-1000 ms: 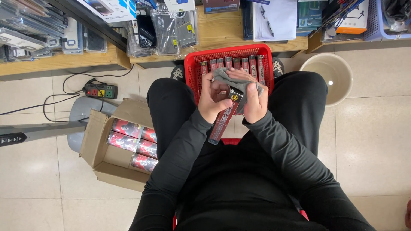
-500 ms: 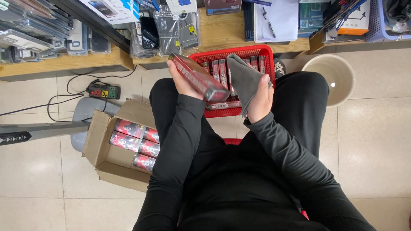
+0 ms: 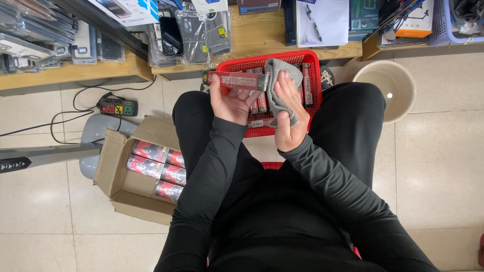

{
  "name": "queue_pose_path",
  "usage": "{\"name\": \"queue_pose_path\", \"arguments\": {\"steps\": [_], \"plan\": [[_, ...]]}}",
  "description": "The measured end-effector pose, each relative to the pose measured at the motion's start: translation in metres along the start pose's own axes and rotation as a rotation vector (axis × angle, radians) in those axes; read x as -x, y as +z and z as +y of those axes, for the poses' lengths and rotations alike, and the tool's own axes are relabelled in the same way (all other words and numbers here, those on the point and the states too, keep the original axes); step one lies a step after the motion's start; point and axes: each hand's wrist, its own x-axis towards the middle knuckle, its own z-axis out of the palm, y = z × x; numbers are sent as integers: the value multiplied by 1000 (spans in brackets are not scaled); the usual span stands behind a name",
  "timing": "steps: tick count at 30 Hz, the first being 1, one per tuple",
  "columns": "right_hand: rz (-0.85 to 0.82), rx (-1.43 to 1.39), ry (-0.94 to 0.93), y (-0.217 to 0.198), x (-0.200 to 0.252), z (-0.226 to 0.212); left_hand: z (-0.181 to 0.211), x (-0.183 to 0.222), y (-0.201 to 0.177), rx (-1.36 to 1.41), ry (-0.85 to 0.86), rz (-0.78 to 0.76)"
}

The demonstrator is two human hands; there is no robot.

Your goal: Cleaning screen protector packaging with a cloth, recording inventory in a notebook, and organizing them into a basket.

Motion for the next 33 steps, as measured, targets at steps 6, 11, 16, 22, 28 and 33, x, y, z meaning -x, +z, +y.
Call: {"name": "queue_pose_path", "arguments": {"steps": [6, 11, 16, 22, 28, 33], "plan": [[18, 2, 38, 2, 1, 0, -3, -1, -1, 20, 67, 5], [-20, -10, -28, 7, 5, -6, -16, -10, -18, -50, 172, -23], [-48, 1, -43, 4, 6, 6, -11, -2, -9, -21, 132, 10], [0, -26, 0, 5, 3, 15, -2, 3, -5, 86, 46, 78], [79, -244, 214, 5, -12, -4, 4, -11, -20, 98, 69, 90], [422, -289, 794, 9, -25, -16, 8, -18, -35, -284, 376, -51]]}}
